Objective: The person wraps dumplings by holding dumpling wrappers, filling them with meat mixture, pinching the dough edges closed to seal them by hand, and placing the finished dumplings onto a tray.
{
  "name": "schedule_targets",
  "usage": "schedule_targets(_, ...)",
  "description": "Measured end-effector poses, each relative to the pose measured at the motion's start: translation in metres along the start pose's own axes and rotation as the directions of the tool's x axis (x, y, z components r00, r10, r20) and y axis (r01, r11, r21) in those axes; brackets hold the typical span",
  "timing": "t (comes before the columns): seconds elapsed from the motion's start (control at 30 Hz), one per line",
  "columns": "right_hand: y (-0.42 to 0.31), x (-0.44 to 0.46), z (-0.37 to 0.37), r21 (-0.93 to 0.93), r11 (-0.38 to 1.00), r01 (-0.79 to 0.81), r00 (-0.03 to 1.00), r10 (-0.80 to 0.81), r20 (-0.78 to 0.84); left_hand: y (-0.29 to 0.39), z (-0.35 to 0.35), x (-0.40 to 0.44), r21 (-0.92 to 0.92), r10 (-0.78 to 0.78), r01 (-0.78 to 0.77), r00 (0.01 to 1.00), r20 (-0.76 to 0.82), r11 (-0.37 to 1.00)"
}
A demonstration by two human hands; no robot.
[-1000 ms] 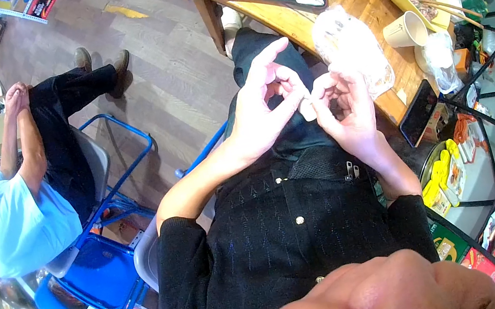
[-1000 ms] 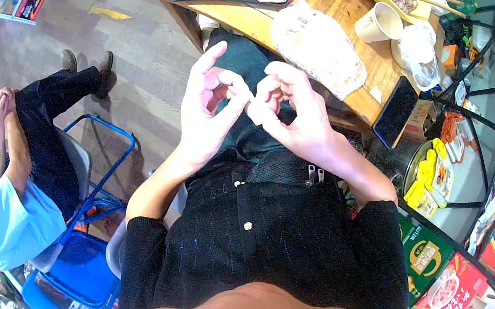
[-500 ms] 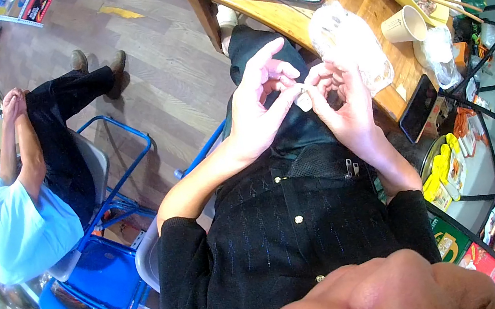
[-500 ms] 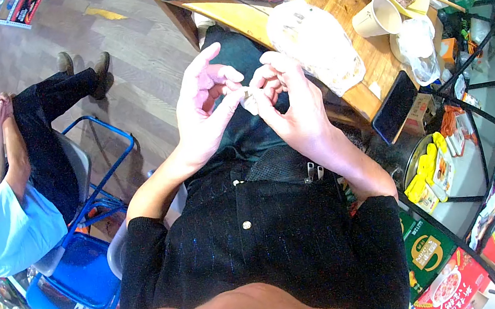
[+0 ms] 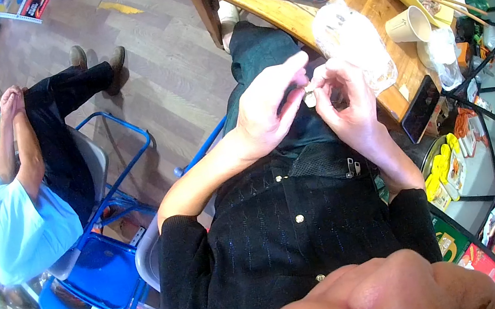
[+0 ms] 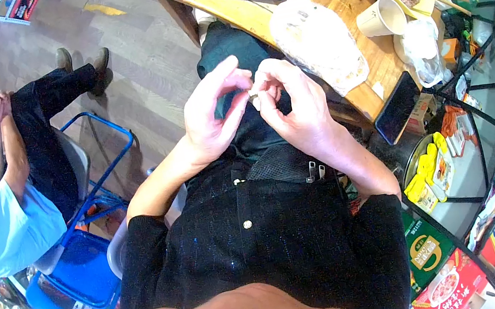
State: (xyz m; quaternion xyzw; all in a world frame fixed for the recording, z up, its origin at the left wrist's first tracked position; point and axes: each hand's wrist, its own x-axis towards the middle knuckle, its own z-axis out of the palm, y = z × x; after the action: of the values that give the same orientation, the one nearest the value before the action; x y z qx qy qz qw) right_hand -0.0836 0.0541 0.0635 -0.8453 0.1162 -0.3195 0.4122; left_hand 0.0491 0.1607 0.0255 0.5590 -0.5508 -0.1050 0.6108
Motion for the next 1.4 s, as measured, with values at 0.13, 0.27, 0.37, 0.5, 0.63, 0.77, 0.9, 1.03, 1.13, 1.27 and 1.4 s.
schedule_targets(0.13, -0.003, 0.006, -0.009, -0.066, 0.997, 0.049, 0.999, -0.048, 0.021, 0.017, -0.004, 0.006, -0.426, -0.372, 0.372, 0.924, 0.086, 0.825)
schedule_targets(0.27, -0.005, 0.019, -0.018, -0.206, 0.932, 0.297, 0.951, -0.270, 0.151, 0.017, -0.011, 0.007, -0.363, -0.384, 0.416, 0.909, 0.159, 0.834)
schedule_targets(0.37, -0.006, 0.024, -0.022, -0.257, 0.839, 0.480, 0.862, -0.398, 0.315, 0.021, -0.008, 0.005, -0.297, -0.369, 0.388, 0.922, 0.121, 0.873)
schedule_targets(0.5, 0.002, 0.020, -0.024, -0.244, 0.798, 0.551, 0.809, -0.439, 0.392, 0.017, 0.000, 0.001, -0.252, -0.331, 0.330, 0.943, 0.039, 0.910)
schedule_targets(0.63, 0.008, 0.024, -0.014, -0.237, 0.855, 0.462, 0.887, -0.445, 0.123, 0.016, 0.001, 0.007, -0.373, -0.397, 0.357, 0.917, -0.035, 0.857)
schedule_targets(0.77, 0.004, 0.015, -0.013, 0.293, 0.935, -0.201, 0.979, 0.205, 0.015, 0.015, -0.006, 0.022, -0.623, -0.484, 0.366, 0.874, -0.023, 0.691)
schedule_targets(0.9, 0.009, 0.012, -0.006, 0.660, 0.617, -0.428, 0.899, 0.366, 0.241, 0.005, -0.002, 0.023, -0.556, -0.443, 0.381, 0.896, 0.027, 0.739)
schedule_targets(1.03, 0.018, 0.008, -0.003, 0.661, 0.567, -0.492, 0.860, 0.433, 0.270, 0.015, -0.001, 0.025, -0.448, -0.447, 0.420, 0.893, 0.049, 0.790)
schedule_targets(1.13, 0.025, 0.005, 0.001, 0.677, 0.568, -0.469, 0.871, 0.424, 0.248, 0.020, -0.004, 0.027, -0.280, -0.387, 0.380, 0.921, 0.030, 0.882)
schedule_targets(1.27, 0.017, 0.009, 0.002, 0.684, 0.586, -0.434, 0.877, 0.449, 0.172, 0.011, -0.007, 0.029, -0.088, -0.246, 0.249, 0.968, 0.038, 0.964)
schedule_targets(1.4, 0.020, 0.008, -0.001, 0.674, 0.582, -0.454, 0.875, 0.434, 0.215, 0.009, -0.006, 0.033, 0.065, -0.113, 0.109, 0.992, 0.058, 0.992)
